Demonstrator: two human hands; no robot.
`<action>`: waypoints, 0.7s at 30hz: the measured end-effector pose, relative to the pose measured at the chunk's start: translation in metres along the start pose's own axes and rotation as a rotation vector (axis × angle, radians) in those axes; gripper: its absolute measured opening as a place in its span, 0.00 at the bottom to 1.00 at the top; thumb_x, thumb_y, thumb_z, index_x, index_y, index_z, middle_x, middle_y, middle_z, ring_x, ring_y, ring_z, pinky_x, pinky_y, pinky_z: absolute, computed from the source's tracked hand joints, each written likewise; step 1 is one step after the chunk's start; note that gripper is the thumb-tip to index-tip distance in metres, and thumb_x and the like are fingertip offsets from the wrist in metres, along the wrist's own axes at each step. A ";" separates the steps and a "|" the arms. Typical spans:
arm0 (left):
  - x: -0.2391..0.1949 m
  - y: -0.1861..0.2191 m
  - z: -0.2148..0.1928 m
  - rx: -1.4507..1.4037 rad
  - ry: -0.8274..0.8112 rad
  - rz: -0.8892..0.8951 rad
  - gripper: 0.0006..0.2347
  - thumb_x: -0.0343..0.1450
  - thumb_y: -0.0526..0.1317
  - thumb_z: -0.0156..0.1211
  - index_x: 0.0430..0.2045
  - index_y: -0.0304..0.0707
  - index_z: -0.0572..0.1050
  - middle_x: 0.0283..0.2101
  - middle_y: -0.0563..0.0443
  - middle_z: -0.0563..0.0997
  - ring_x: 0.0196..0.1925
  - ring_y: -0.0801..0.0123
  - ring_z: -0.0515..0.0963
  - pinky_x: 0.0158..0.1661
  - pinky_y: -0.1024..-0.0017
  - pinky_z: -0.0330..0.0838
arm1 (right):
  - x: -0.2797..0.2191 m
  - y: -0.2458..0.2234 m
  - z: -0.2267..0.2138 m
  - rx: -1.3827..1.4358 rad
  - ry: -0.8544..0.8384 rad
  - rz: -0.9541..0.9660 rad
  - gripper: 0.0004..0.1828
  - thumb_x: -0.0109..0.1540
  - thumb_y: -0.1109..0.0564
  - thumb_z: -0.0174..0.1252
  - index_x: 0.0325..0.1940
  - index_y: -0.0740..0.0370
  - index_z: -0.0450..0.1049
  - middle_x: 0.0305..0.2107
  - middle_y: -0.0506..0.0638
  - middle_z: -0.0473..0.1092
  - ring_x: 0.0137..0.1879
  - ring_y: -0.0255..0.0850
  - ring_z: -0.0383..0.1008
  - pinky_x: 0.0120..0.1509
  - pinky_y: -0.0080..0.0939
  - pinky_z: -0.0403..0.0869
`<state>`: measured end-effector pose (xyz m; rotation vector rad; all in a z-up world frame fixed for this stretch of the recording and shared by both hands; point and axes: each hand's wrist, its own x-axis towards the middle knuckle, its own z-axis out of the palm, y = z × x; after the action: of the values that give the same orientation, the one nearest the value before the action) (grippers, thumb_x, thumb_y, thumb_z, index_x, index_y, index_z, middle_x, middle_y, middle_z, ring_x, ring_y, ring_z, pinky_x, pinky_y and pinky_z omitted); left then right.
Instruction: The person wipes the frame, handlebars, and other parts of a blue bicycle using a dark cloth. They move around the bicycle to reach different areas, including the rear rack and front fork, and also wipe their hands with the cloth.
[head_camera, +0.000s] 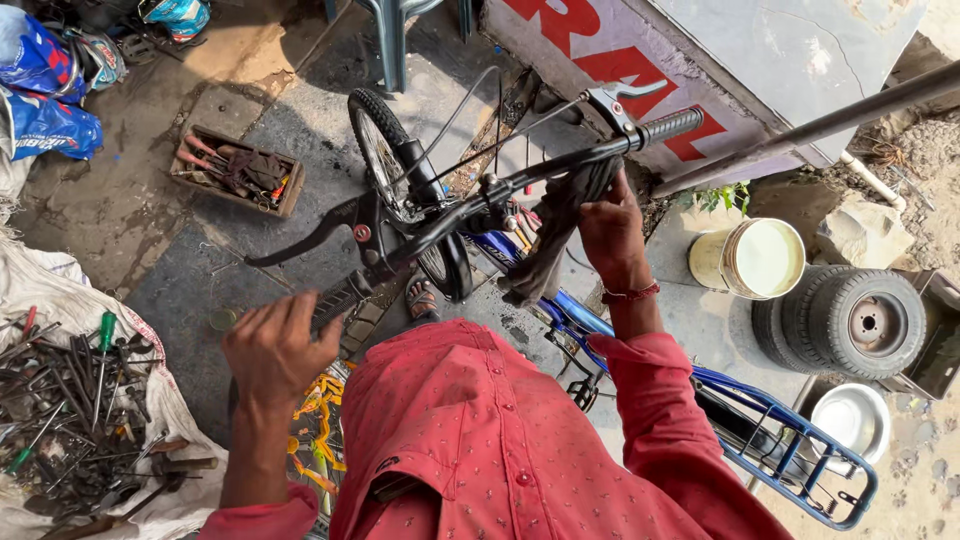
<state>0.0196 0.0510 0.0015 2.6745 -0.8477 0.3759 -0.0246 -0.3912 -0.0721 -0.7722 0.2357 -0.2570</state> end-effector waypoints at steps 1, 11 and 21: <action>0.002 0.000 0.002 -0.015 0.019 -0.009 0.13 0.57 0.42 0.74 0.30 0.39 0.79 0.26 0.47 0.81 0.25 0.55 0.81 0.31 0.62 0.75 | 0.008 0.008 0.005 0.009 0.000 -0.009 0.39 0.51 0.76 0.43 0.67 0.64 0.62 0.52 0.55 0.74 0.58 0.48 0.77 0.68 0.50 0.75; 0.009 0.005 0.004 -0.046 0.098 -0.081 0.12 0.54 0.40 0.70 0.27 0.39 0.78 0.26 0.50 0.79 0.26 0.57 0.79 0.30 0.63 0.73 | 0.002 0.083 0.000 -0.577 -0.089 0.192 0.22 0.55 0.76 0.51 0.51 0.69 0.76 0.41 0.45 0.76 0.47 0.32 0.73 0.54 0.35 0.73; 0.013 0.008 0.007 -0.006 0.157 -0.104 0.09 0.54 0.38 0.67 0.24 0.40 0.77 0.26 0.51 0.79 0.26 0.60 0.79 0.30 0.65 0.72 | -0.016 0.028 0.063 -1.729 -0.152 -0.344 0.25 0.56 0.68 0.50 0.59 0.67 0.65 0.39 0.64 0.73 0.44 0.58 0.74 0.47 0.53 0.72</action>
<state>0.0266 0.0356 0.0017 2.6287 -0.6593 0.5481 -0.0169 -0.3259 -0.0463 -2.5486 0.1331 -0.2803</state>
